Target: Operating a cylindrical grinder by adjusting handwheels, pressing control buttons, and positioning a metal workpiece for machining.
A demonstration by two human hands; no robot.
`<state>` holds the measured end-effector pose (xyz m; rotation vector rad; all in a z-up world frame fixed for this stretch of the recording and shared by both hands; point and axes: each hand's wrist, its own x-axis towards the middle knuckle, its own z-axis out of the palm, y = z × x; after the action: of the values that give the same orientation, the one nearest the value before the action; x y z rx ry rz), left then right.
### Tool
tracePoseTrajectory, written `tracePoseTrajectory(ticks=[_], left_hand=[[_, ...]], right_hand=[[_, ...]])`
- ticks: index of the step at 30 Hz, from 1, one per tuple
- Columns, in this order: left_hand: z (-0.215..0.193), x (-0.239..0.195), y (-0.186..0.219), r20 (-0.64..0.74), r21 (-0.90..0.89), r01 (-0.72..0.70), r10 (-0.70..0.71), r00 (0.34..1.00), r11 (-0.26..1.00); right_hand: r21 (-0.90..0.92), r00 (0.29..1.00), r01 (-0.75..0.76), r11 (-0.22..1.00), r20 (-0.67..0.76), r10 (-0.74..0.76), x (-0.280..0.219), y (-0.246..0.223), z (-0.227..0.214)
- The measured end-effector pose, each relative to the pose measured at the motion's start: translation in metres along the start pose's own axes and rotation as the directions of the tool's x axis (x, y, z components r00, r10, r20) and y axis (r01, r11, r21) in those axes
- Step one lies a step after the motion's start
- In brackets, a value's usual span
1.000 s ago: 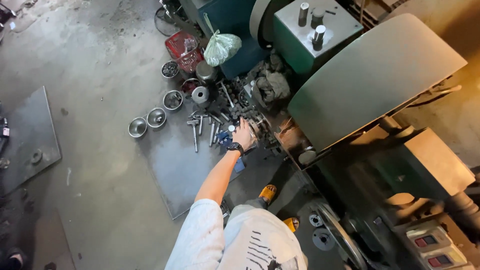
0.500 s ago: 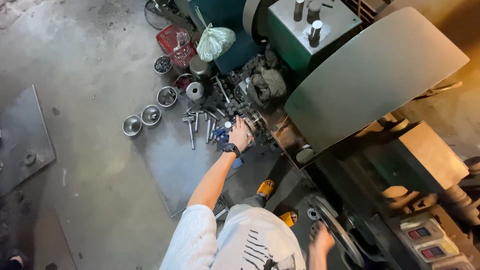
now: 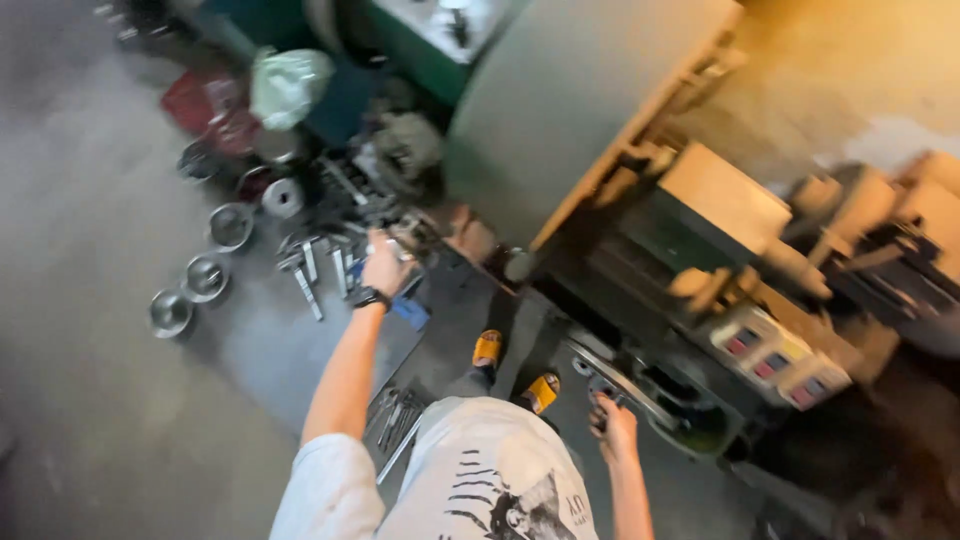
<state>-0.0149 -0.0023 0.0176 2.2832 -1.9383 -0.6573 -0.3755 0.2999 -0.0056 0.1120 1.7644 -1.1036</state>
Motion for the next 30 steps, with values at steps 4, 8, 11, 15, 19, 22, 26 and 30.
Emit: tracePoseTrajectory(ticks=[4,8,11,15,19,22,26,30], left_hand=[[-0.018,-0.007,0.007,-0.008,-0.052,-0.162,0.162,0.987,0.985],[-0.004,0.011,-0.015,-0.05,0.053,-0.184,0.187,0.981,0.981],[0.003,0.017,-0.025,-0.036,0.099,-0.197,0.202,0.979,0.975],[0.004,0.018,-0.031,-0.038,0.135,-0.183,0.19,0.981,0.974],[0.008,0.017,-0.033,-0.038,0.153,-0.202,0.21,0.977,0.967],[0.01,0.016,-0.034,-0.054,0.152,-0.189,0.199,0.978,0.97],[0.006,0.01,-0.03,-0.103,0.199,-0.236,0.26,0.96,0.951],[0.016,0.017,-0.04,-0.195,0.268,-0.373,0.429,0.882,0.888]], right_hand=[[0.024,0.995,-0.048,0.999,-0.089,0.05,0.032,0.024,-0.076],[-0.131,0.954,-0.132,0.983,-0.287,0.09,0.098,0.081,-0.106],[-0.237,0.908,-0.185,0.954,-0.414,0.073,0.129,0.105,-0.114],[-0.345,0.884,-0.214,0.914,-0.466,0.031,0.103,0.093,-0.104],[-0.248,0.926,-0.068,0.966,-0.376,-0.031,0.021,0.032,-0.024],[-0.158,0.94,-0.063,0.985,-0.34,0.005,0.017,0.024,0.046],[-0.302,0.984,-0.112,0.947,-0.166,0.063,0.029,0.017,0.099],[-0.296,0.978,-0.182,0.938,0.045,0.204,0.087,0.069,0.112]])
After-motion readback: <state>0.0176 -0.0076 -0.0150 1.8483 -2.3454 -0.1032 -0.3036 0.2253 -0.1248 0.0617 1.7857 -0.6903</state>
